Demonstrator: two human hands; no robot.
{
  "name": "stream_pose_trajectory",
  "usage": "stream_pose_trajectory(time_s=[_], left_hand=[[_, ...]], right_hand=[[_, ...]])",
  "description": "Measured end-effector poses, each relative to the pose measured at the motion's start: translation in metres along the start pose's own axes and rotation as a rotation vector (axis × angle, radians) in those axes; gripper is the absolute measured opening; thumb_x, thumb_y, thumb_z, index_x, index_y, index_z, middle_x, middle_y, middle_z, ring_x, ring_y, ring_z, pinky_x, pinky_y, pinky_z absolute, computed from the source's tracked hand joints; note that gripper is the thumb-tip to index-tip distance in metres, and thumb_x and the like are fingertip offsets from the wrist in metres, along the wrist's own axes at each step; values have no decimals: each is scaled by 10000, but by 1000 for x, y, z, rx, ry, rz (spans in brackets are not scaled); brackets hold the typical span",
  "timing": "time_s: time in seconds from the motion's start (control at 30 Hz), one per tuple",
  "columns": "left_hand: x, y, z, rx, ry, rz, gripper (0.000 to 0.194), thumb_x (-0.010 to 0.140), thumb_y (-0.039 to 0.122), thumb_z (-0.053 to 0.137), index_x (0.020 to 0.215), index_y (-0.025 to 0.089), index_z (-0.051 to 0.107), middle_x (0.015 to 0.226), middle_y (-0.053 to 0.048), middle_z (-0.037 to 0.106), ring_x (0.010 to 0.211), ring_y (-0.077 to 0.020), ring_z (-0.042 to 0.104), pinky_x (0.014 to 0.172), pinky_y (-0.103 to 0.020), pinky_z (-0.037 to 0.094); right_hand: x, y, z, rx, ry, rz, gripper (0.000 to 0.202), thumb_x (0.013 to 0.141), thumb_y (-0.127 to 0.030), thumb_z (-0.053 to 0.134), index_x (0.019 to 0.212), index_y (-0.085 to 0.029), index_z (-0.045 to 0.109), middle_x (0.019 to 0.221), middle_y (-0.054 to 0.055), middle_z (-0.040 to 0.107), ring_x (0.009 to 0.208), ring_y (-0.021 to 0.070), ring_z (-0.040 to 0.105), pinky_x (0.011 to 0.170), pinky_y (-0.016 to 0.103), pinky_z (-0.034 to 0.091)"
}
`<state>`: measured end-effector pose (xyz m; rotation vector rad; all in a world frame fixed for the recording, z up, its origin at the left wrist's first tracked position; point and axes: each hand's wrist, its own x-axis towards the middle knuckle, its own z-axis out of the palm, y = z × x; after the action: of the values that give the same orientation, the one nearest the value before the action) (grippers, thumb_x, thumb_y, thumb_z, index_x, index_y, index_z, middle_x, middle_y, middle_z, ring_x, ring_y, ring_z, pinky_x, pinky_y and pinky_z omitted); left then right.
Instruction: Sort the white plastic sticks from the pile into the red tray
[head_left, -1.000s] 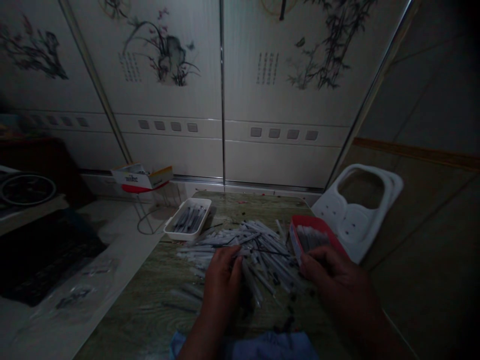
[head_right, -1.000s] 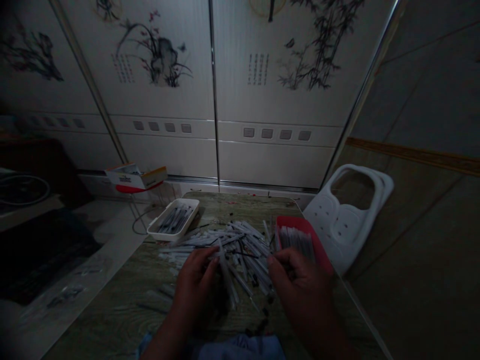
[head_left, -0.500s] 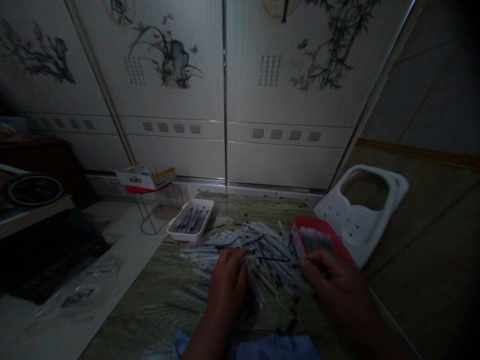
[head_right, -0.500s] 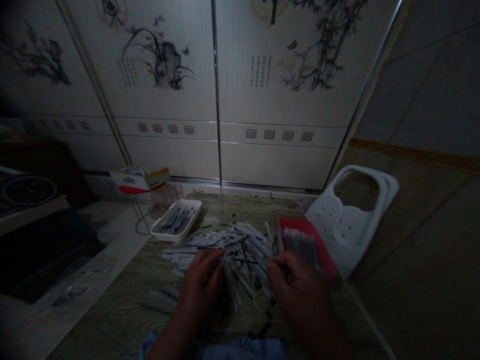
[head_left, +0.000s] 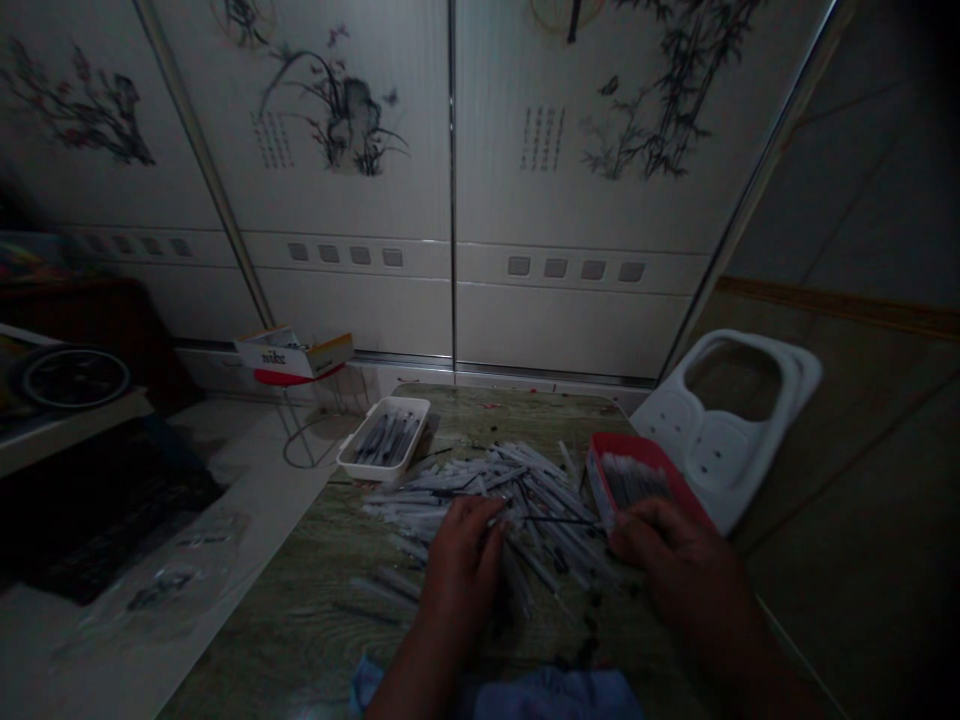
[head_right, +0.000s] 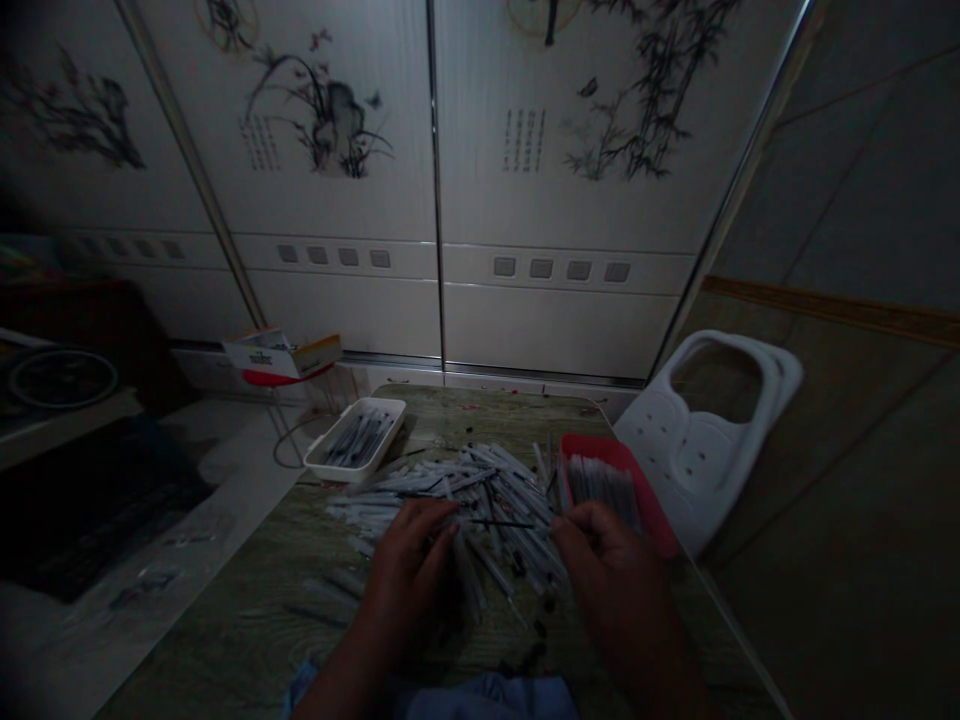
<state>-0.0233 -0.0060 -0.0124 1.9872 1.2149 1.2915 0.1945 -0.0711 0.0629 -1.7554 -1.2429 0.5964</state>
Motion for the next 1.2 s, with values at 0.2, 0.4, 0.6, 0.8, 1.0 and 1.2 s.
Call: stream_pose_trajectory(time_s=[0.2, 0.4, 0.6, 0.8, 1.0, 1.2], left_hand=[[-1, 4, 0, 3, -44, 13, 285, 955, 222, 545, 1194, 268, 693, 1126, -81, 651, 1059, -214, 628, 930, -376, 521], [0, 2, 0, 26, -45, 19, 286, 960, 221, 534, 1195, 260, 691, 1131, -88, 649, 1069, -218, 626, 931, -375, 520], [0, 0, 2, 29, -57, 21, 282, 962, 229, 540, 1202, 257, 686, 1139, -82, 647, 1076, -208, 621, 944, -363, 511], [1, -4, 5, 48, -31, 29, 273, 963, 257, 553, 1200, 251, 689, 1136, -79, 643, 1075, -209, 617, 947, -370, 508], [1, -5, 6, 44, -34, 31, 278, 966, 266, 548, 1210, 258, 680, 1138, -79, 639, 1070, -209, 622, 936, -367, 517], [1, -1, 4, 49, -45, 43, 284, 967, 265, 540, 1214, 259, 680, 1134, -85, 642, 1080, -219, 620, 938, -379, 517]], right_hand=[[-6, -9, 14, 65, -127, -46, 342, 899, -515, 558, 829, -207, 688, 768, 21, 683, 740, 203, 628, 618, 260, 465], [-6, -6, 21, 69, -144, -52, 387, 934, -522, 504, 984, -194, 705, 756, 20, 679, 731, 207, 626, 623, 274, 467], [-1, 16, 9, 9, -180, -61, 275, 908, -424, 534, 865, -198, 683, 776, 20, 693, 715, 194, 618, 596, 268, 436], [-8, 56, 5, -164, -370, -108, 88, 801, -200, 557, 770, -197, 639, 687, -24, 642, 656, 165, 592, 569, 241, 353], [-21, 71, 4, -303, -513, -142, 160, 748, -106, 516, 798, -210, 627, 775, -12, 654, 744, 171, 595, 622, 248, 338], [-25, 69, 10, -396, -553, -194, 196, 735, -91, 519, 822, -217, 641, 822, 1, 668, 790, 182, 605, 668, 264, 342]])
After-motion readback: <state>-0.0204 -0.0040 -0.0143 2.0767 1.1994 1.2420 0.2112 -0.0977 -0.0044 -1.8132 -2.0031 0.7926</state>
